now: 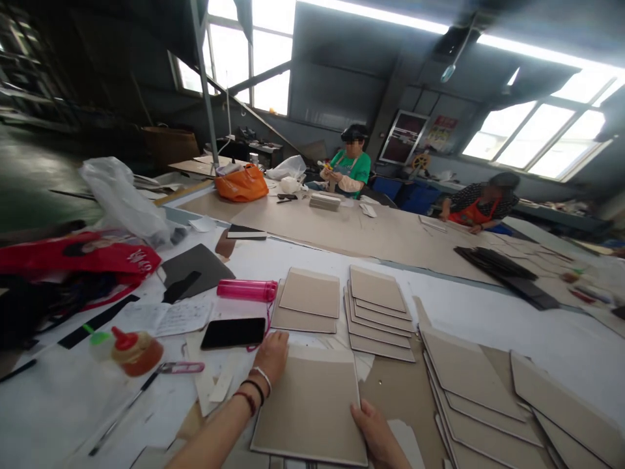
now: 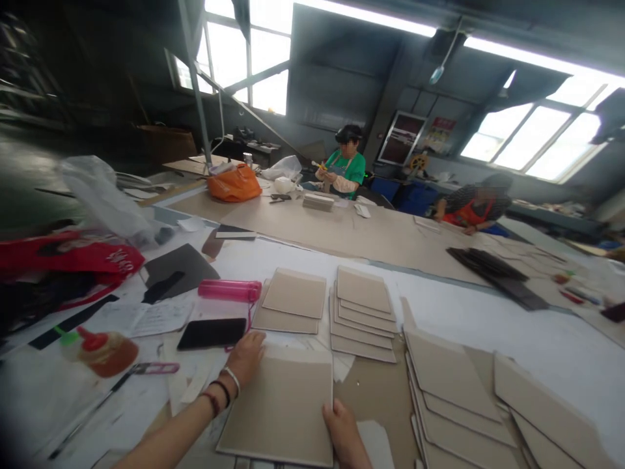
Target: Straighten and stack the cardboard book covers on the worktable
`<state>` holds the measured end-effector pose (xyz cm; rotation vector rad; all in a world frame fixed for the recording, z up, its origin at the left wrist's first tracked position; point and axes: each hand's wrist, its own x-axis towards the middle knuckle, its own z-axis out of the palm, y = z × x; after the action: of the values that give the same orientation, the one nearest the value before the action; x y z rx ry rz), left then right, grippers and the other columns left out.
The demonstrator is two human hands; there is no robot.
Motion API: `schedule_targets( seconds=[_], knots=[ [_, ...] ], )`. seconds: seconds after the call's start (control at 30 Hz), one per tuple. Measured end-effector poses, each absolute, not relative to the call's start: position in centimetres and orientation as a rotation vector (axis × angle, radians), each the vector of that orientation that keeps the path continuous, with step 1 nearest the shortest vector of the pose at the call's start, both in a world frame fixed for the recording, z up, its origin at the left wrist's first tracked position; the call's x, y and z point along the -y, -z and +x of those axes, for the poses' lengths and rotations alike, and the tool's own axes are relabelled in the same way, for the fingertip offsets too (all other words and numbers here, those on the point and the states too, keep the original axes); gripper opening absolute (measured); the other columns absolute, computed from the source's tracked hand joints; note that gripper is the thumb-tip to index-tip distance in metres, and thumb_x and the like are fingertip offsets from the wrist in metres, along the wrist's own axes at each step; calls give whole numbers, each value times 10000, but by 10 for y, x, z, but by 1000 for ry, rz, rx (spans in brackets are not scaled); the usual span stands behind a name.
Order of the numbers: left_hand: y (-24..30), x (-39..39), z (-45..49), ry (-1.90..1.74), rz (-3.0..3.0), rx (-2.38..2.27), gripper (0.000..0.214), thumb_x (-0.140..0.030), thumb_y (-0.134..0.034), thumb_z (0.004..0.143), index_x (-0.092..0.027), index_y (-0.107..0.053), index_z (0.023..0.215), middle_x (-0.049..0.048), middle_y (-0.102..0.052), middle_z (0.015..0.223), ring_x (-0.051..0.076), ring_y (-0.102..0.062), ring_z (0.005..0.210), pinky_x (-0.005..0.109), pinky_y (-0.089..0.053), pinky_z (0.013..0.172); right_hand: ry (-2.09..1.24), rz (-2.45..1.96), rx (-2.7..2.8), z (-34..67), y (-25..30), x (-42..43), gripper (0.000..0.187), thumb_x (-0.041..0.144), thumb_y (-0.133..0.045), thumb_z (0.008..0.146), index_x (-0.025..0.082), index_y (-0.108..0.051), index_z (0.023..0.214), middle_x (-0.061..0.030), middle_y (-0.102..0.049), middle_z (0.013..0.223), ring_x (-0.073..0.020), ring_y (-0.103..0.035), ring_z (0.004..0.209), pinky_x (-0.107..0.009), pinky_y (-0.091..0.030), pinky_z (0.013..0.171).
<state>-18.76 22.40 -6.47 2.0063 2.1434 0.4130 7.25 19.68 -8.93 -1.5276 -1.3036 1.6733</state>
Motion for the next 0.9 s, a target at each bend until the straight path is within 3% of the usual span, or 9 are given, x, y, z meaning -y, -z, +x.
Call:
schedule_targets(
  seconds=[0.1,0.23,0.3,0.4,0.6,0.9],
  knots=[
    [71,-258,-181,-280,2159,-2067,295,-58,-409,751,-99,-551,1007,164,-573,1066,265,-513,1030,428,-388,888,-1663,-1555,1298,77,94,-197,565,641,-556,550,140,-635,800,-90,-661,760,-252,-594,805,-368,-462,740],
    [80,-287,-179,-139,2339,-1972,468,-66,-491,695,-125,-478,1159,200,-389,1308,380,-338,1198,583,-279,932,-1697,-1531,1371,86,93,-200,554,632,-546,565,141,-650,800,-89,-666,803,-255,-583,834,-350,-444,769],
    [84,-297,-181,-65,2415,-1901,491,-46,-476,693,-121,-460,1178,211,-386,1304,377,-370,1174,550,-362,875,-1722,-1516,1389,90,92,-203,553,632,-545,567,144,-655,802,-90,-668,825,-261,-579,858,-342,-438,781],
    [90,-308,-183,42,2511,-1797,456,25,-367,719,-92,-474,1147,215,-502,1160,294,-505,1037,424,-461,767,-1731,-1528,1379,93,90,-206,577,647,-545,557,142,-655,815,-93,-667,851,-267,-569,893,-336,-432,792],
    [95,-315,-184,149,2641,-1668,350,38,-286,741,-39,-539,970,194,-572,894,235,-558,831,381,-480,682,-1829,-1440,1244,88,90,-211,578,653,-525,608,154,-626,882,-84,-659,878,-240,-582,843,-343,-446,765],
    [77,-329,-193,266,2734,-1564,310,15,-349,744,-50,-525,991,152,-589,890,205,-572,799,330,-480,660,-1911,-1314,945,60,95,-233,541,571,-598,622,145,-598,955,-82,-661,800,-232,-605,780,-376,-466,714]
  ],
)
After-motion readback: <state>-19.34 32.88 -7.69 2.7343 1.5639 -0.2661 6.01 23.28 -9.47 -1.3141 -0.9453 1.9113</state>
